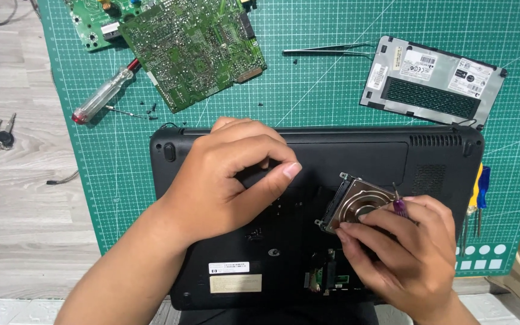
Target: Removing a hard drive from a laptop chassis using a screwdriver on a repair bench.
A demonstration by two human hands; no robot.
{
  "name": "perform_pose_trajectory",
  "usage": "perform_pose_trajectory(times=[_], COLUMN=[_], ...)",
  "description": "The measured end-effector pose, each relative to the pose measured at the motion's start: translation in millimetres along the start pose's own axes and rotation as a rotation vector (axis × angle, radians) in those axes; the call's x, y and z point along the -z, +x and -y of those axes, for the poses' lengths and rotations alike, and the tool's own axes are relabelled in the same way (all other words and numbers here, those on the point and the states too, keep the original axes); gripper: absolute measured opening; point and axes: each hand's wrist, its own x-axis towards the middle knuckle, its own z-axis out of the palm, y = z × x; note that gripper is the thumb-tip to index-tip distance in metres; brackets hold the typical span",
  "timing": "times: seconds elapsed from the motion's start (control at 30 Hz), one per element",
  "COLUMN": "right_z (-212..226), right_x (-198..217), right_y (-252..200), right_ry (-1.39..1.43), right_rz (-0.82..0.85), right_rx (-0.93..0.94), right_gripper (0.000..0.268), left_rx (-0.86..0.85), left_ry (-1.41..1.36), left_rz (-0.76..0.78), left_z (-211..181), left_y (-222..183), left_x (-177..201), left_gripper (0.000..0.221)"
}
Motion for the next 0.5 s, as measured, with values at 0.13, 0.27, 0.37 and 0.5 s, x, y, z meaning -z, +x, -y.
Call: perform_pose_trajectory(times=[0.13, 0.27, 0.37, 0.5], right_z=[-0.4, -0.7, -1.0, 5.1], right_x=[0.6, 0.0, -2.0, -1.1], right_y=[0.8, 0.3, -5.3, -0.6], right_ry=[-0.003, -0.002, 0.024, 0.012], right_rz=[0.022, 0.005, -0.019, -0.027], right_rx=[-0.001, 0.022, 0.036, -0.002], right_gripper=[0.007, 0.005, 0.012, 0.009], left_rx=[-0.006, -0.008, -0.018, -0.021], left_ry=[0.009, 0.017, 0.004, 0.007], left_rz=[-0.003, 0.000, 0.007, 0.003], left_z=[-0.5, -0.2, -1.1, -0.8], left_y=[0.1, -0.1, 0.5, 0.1], left_x=[-0.1, -0.4, 0.6, 0.1], left_gripper=[0.008, 0.008, 0.009, 0.009])
